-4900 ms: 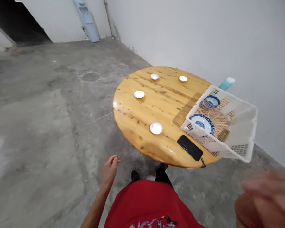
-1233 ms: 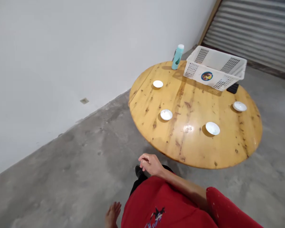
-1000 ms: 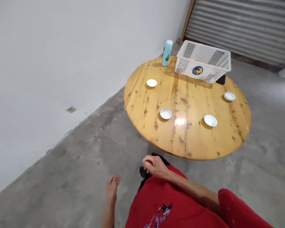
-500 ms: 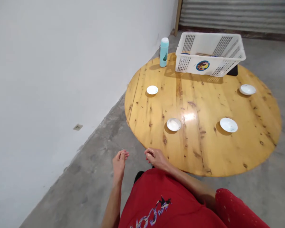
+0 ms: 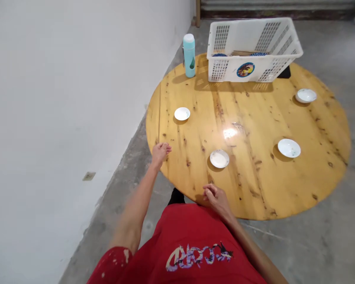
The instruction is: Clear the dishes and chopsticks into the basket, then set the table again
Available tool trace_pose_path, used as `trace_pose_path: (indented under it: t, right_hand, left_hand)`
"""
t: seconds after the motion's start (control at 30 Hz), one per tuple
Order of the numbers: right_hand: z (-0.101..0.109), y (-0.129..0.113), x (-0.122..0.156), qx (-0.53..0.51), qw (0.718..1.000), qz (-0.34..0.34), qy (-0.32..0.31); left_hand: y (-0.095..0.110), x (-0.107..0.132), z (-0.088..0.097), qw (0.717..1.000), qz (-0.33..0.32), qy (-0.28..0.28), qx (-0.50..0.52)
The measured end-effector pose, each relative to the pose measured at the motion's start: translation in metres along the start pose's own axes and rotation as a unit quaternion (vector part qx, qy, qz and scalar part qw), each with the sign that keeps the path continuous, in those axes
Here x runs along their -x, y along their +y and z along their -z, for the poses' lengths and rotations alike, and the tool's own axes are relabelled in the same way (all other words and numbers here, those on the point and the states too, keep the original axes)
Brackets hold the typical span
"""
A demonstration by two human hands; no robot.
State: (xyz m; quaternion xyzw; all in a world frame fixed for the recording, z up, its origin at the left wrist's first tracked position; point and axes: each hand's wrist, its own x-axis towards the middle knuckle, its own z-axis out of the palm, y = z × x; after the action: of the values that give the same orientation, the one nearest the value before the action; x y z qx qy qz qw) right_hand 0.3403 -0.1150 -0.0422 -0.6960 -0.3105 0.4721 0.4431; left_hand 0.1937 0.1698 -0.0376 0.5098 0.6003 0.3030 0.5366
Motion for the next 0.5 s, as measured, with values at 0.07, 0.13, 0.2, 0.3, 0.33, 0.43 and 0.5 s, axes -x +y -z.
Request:
trace_pose_path:
  t: [0.07, 0.13, 0.2, 0.3, 0.33, 0.43, 0.5]
  right_hand:
    - [-0.006, 0.0, -0.002, -0.022, 0.998, -0.026, 0.053]
    - [-0.015, -0.003, -0.005, -0.051, 0.991, -0.05, 0.112]
    - [-0.029, -0.007, -0.009, -0.077, 0.979, -0.073, 0.175]
    - [-0.055, -0.017, -0.015, -0.1, 0.958, -0.104, 0.248]
    - [-0.064, -0.021, -0.016, -0.099, 0.954, -0.111, 0.262]
    - [-0.084, -0.029, -0.018, -0.077, 0.951, -0.127, 0.271]
    - [-0.091, -0.03, -0.02, -0.066, 0.952, -0.143, 0.263]
  left_hand:
    - [0.012, -0.04, -0.009, 1.0, -0.002, -0.023, -0.007]
    - [0.022, -0.078, -0.019, 0.999, -0.005, -0.045, -0.012]
    - [0.031, -0.113, -0.028, 0.998, -0.01, -0.065, -0.022]
    - [0.042, -0.157, -0.043, 0.994, -0.015, -0.092, -0.05]
    - [0.044, -0.168, -0.047, 0.993, -0.015, -0.101, -0.063]
    - [0.047, -0.192, -0.06, 0.986, -0.009, -0.122, -0.115]
    - [0.046, -0.203, -0.068, 0.979, -0.015, -0.136, -0.148]
